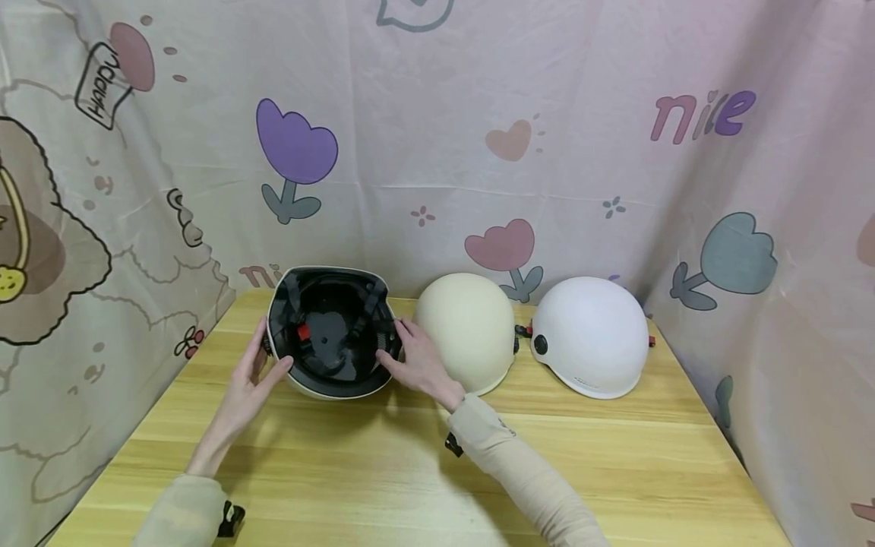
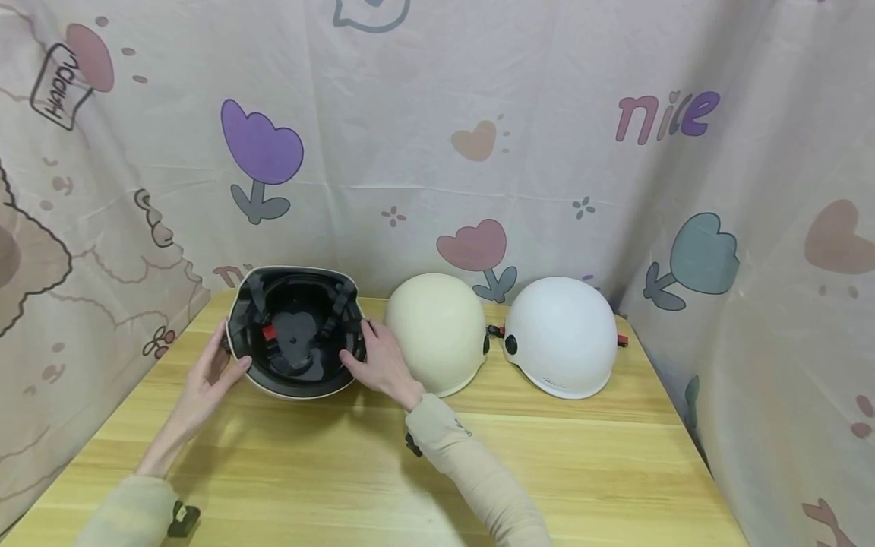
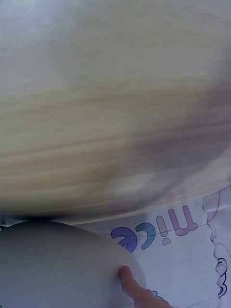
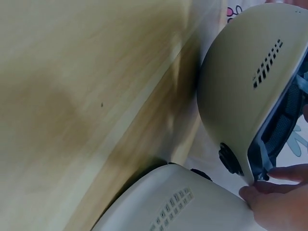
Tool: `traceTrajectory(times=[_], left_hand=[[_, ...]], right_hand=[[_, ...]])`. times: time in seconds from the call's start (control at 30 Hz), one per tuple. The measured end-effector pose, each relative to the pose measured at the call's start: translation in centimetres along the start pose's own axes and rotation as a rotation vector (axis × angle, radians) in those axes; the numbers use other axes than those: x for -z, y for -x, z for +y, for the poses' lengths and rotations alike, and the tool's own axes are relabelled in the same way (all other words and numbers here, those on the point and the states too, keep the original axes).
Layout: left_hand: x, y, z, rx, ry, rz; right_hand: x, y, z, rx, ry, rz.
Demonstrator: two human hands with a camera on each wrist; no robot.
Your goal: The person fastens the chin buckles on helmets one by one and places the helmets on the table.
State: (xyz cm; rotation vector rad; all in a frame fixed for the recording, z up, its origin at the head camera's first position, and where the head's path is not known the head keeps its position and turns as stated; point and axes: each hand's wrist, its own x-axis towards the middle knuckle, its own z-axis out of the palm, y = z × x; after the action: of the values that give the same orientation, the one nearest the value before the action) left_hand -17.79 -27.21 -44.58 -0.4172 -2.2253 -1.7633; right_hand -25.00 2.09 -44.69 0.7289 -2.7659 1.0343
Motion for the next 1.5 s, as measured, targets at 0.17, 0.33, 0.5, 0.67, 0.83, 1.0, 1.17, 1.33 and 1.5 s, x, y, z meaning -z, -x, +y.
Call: traceTrajectory(times=[0.17, 0.33, 0.5, 0.67, 0.83, 1.0, 1.17, 1.33, 1.5], left_hand=[[0.0, -0.1, 0.3, -0.023, 0.033, 0.046], [0.1, 0.0, 0.7, 0.022, 0.087, 0.066], [0.3, 0.1, 0.6, 0.016, 0.115, 0.079], [0.2, -0.1, 0.7, -0.002, 0.166, 0.115], [-0.2, -0.4, 1.1, -0.019, 0.159, 0.132], [-0.4, -0.5, 1.3, -0.064, 0.145, 0.09], [-0.5, -0.5, 1.4, -0.075, 0.023, 0.064], [-0.8, -0.6, 1.5, -0.078, -0.079, 0.055], [-1.3, -0.8, 1.7, -0.105, -0.094, 0.082]], right_hand=[[-0.3, 0.0, -0.1, -0.006, -0.034, -0.048], [-0.6, 0.0, -0.2, 0.007, -0.057, -0.072], [-0.8, -0.2, -0.4, 0.012, -0.078, -0.103], [-0.9, -0.4, -0.3, 0.006, -0.129, -0.15], [-1.3, -0.9, 0.6, -0.002, -0.245, -0.18], [-1.2, -1.2, 0.8, -0.013, -0.331, -0.188], [-1.0, -1.1, 0.7, -0.007, -0.332, -0.197], [-0.9, -1.2, 0.6, -0.004, -0.336, -0.165], [-0.8, -1.3, 0.2, 0.011, -0.347, -0.138]])
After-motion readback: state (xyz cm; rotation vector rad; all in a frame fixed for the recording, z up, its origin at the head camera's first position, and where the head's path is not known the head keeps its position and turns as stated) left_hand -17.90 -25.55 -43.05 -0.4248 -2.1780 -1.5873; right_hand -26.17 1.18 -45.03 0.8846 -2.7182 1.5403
